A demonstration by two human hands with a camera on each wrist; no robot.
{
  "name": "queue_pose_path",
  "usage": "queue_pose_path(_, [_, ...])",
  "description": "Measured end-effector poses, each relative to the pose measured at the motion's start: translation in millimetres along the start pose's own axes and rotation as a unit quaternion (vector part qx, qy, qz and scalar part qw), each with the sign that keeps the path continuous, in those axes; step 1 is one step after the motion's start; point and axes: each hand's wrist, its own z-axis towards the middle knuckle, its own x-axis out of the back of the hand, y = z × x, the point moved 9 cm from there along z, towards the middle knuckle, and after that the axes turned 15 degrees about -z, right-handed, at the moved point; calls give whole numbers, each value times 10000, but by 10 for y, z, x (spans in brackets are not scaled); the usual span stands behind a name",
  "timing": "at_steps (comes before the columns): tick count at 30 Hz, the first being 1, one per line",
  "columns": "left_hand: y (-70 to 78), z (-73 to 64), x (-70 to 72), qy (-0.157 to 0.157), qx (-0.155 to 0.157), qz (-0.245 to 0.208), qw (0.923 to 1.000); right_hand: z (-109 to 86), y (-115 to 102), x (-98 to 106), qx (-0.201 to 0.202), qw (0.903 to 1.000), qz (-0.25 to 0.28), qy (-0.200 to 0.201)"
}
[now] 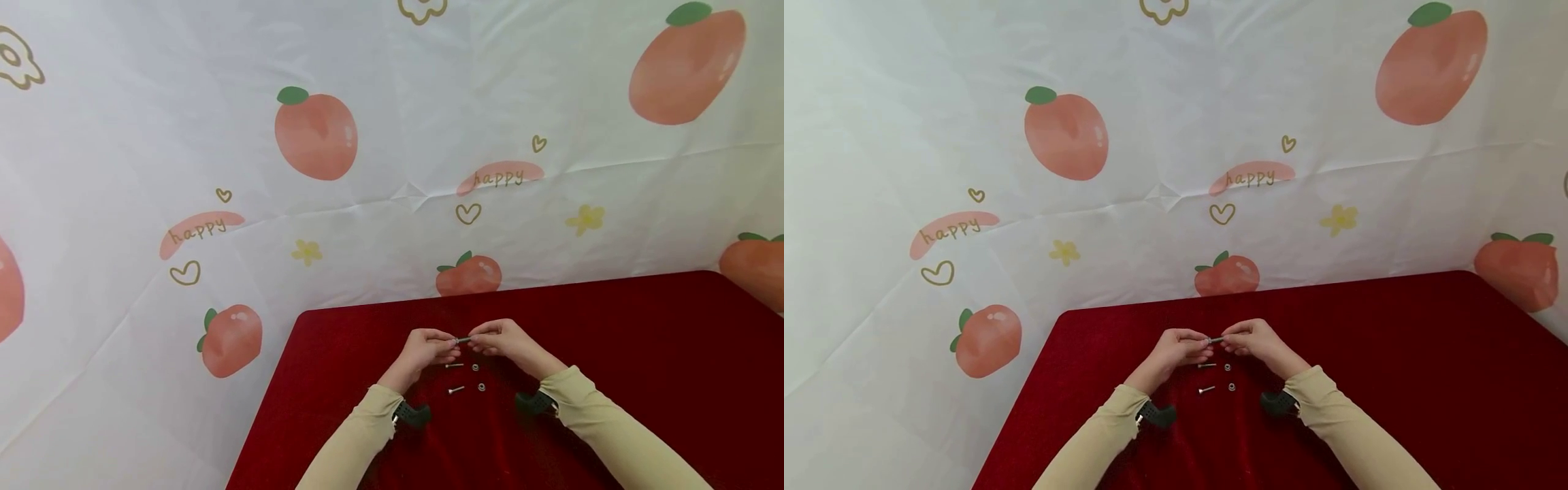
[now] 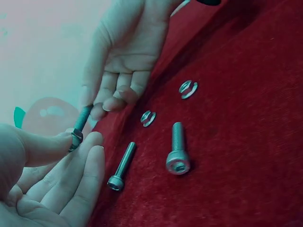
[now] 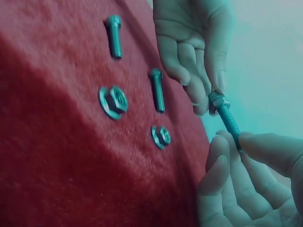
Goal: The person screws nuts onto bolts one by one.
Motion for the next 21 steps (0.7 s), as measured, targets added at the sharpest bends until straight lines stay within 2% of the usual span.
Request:
queue_pose_path(9, [-64, 133, 54, 339, 390, 230, 9984, 196, 140, 27, -214, 9996, -163, 119])
queue_pose_path(15, [-91, 170, 90, 613, 549, 325, 9961, 221, 134, 23, -291, 9989, -298, 211])
queue_pose_path(21, [-139, 183, 112, 754, 689, 289, 9943, 219, 131, 4, -354, 9983, -406, 216])
